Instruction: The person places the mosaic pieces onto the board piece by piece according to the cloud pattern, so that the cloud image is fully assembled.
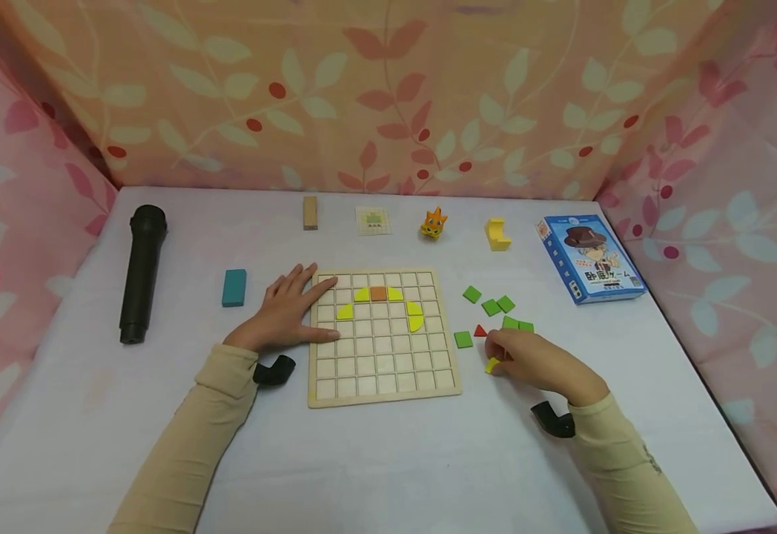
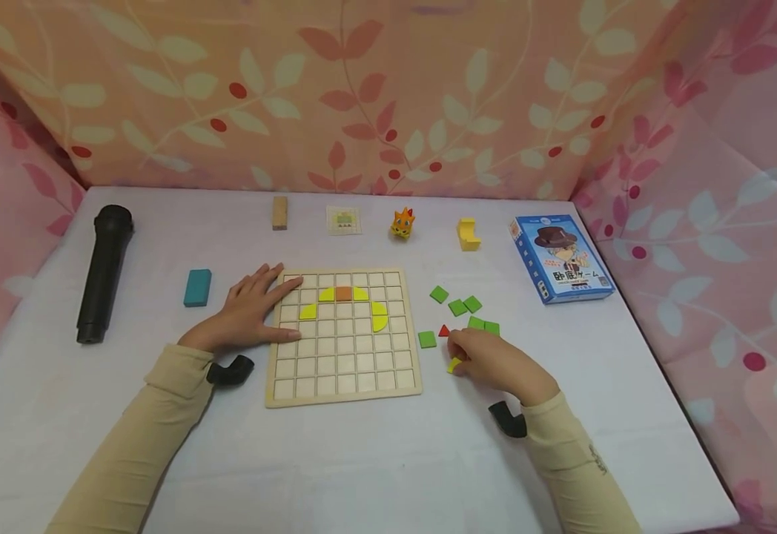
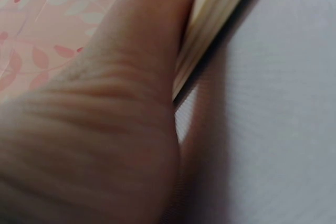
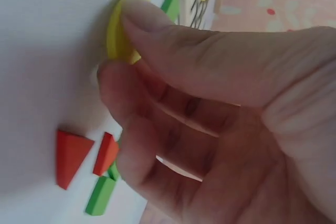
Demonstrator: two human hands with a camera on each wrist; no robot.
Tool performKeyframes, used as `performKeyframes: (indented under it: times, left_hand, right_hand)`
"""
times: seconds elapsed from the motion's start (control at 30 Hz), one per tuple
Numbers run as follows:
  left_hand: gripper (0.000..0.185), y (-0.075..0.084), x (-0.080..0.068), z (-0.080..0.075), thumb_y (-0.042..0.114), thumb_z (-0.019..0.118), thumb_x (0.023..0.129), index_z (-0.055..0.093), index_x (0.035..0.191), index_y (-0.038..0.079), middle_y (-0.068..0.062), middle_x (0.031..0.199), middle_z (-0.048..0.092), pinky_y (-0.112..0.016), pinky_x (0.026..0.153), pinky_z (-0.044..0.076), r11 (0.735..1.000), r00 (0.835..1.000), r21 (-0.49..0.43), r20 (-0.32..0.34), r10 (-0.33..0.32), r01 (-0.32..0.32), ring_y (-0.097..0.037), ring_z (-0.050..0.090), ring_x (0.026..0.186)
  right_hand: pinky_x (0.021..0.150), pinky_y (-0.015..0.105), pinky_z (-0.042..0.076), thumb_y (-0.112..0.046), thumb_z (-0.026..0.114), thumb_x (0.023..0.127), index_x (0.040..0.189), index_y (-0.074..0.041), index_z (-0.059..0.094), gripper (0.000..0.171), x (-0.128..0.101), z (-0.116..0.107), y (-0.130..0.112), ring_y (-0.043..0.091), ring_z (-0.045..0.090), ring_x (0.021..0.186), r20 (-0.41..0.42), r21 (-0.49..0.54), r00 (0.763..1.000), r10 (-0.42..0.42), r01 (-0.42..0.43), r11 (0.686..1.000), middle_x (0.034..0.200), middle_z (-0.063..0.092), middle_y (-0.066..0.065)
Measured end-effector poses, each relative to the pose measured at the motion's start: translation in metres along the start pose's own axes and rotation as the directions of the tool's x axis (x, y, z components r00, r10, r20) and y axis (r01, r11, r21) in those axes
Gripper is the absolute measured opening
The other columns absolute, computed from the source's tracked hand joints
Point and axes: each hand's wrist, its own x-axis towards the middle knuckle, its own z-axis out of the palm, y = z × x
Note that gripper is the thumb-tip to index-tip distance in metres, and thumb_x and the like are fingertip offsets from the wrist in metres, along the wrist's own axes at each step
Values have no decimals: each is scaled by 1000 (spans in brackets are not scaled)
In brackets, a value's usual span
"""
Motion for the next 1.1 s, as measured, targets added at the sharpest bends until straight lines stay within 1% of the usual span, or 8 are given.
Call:
performKeyframes:
  times: [0.2,0.3,0.43,0.6,0.77,0.83,0.9,1.1]
  left_hand:
    - [99,3,-1,-2,63,68,77,22,154,23,-15,161,2,-58,113,-1,1000,1000,-5,6,-4,4,-36,-5,147]
    - [98,4,-1,-3,62,68,77,21,154,23,-15,161,1,-57,114,-1,1000,1000,1,9,-5,5,-35,-5,147]
    - [99,3,-1,-2,62,68,77,21,154,23,-15,161,1,-57,114,-1,1000,1000,0,7,-2,2,-36,-5,147]
    - [99,1,0,0,66,66,76,21,154,24,-15,161,2,-58,113,0,1000,1000,6,3,7,-7,-36,-4,147]
    - [99,0,0,0,66,66,76,20,154,25,-14,161,2,-58,113,1,1000,1000,6,2,14,-14,-35,-4,147]
    - [99,0,0,0,66,66,77,20,154,25,-14,161,2,-57,114,0,1000,1000,10,4,10,-10,-35,-5,147]
    - [98,0,0,-1,66,65,77,20,154,26,-13,161,2,-57,114,1,1000,1000,13,8,3,-3,-34,-5,147]
    - [97,1,-2,-1,66,66,77,22,154,26,-13,161,3,-58,114,1,1000,1000,5,6,1,-1,-34,-5,147]
  right_hand:
    - [69,26,47,-5,69,86,98,-13,62,16,6,-9,-8,11,50,78,-43,-1,993,-113,113,994,83,55,-5]
    - [71,27,48,-5,67,89,102,-13,62,16,15,-13,-17,11,50,80,-76,13,984,-163,164,986,87,57,-5]
    - [72,27,48,-8,65,91,105,-14,62,16,29,-19,-33,11,51,83,-114,39,972,-205,210,977,90,57,-5]
    - [74,26,48,-11,62,93,105,-14,63,12,49,-19,-54,11,52,84,-112,43,962,-251,257,966,94,59,-6]
    - [75,27,48,-8,64,91,101,-11,63,10,69,-17,-78,11,54,83,-135,32,936,-326,333,942,93,62,-4]
    - [74,27,48,-8,65,91,99,-11,63,9,78,-15,-89,11,54,82,-150,21,929,-339,346,938,90,62,-4]
    - [74,26,47,-9,65,91,98,-11,64,8,87,-13,-101,11,54,81,-158,26,929,-335,343,939,88,62,-4]
    - [71,25,46,-11,66,91,97,-9,62,8,117,0,-130,11,54,78,-158,101,935,-317,334,937,85,62,-2]
